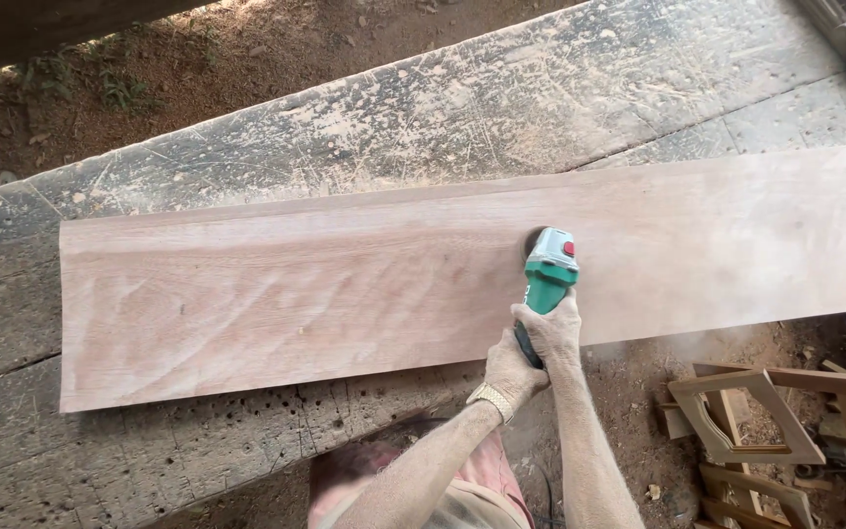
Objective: The person uses a green electric sander to smooth the surface of a long wooden plank resting on a workbench. The person moves the sander back and forth along the length of the plank, covering the entire surface area.
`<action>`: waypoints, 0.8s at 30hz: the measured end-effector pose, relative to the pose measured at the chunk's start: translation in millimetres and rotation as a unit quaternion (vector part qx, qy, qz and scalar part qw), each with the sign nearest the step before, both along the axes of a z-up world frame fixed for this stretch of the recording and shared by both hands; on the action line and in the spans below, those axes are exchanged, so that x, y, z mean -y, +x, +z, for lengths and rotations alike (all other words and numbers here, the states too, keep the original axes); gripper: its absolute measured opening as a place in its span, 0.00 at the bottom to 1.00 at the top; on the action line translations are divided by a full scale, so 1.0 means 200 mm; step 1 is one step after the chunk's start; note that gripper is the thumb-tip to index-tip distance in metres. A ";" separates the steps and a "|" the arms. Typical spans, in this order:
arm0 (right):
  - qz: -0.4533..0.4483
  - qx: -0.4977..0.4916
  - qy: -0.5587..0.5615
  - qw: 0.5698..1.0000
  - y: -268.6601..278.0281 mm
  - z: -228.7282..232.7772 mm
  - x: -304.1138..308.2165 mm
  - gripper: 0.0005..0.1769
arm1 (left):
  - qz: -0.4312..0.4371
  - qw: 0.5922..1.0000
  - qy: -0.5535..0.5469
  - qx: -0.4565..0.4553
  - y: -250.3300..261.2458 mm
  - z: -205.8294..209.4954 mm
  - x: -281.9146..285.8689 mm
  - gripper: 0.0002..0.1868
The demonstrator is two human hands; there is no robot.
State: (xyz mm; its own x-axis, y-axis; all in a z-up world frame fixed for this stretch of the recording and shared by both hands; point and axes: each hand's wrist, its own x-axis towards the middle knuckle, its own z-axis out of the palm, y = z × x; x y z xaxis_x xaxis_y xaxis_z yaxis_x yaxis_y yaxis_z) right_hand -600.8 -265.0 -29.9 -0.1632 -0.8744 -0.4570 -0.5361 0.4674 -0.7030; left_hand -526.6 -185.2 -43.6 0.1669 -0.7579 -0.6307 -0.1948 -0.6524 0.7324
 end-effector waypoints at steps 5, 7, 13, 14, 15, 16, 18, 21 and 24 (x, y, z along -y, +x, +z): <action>0.007 0.015 0.007 1.000 0.15 0.05 -0.11 0.48 | 0.004 0.997 0.060 -0.048 0.09 -0.04 -0.12 0.40; 0.003 0.015 0.003 1.000 0.24 0.09 -0.17 0.48 | 0.013 0.999 0.032 -0.024 0.17 -0.02 -0.17 0.40; 0.027 0.012 -0.012 0.999 0.44 0.06 -0.28 0.47 | 0.014 0.998 0.056 0.003 0.40 0.09 -0.27 0.41; 0.032 0.012 -0.023 0.999 0.46 0.05 -0.30 0.47 | 0.021 0.997 0.073 -0.004 0.44 0.13 -0.29 0.42; 0.034 0.009 -0.026 0.999 0.48 0.05 -0.33 0.47 | 0.023 0.997 0.070 -0.008 0.46 0.13 -0.31 0.42; 0.029 0.001 -0.001 1.000 0.50 0.05 -0.37 0.47 | 0.008 0.998 0.070 0.001 0.48 0.14 -0.34 0.41; 0.027 -0.011 0.018 0.999 0.53 0.07 -0.39 0.47 | -0.003 0.998 0.064 0.007 0.50 0.12 -0.37 0.41; 0.020 0.005 -0.012 1.000 0.59 0.10 -0.45 0.48 | -0.019 0.999 0.034 0.033 0.54 0.07 -0.45 0.40; 0.019 -0.002 0.005 1.000 0.65 0.09 -0.46 0.45 | -0.015 0.999 0.040 0.007 0.61 0.11 -0.47 0.41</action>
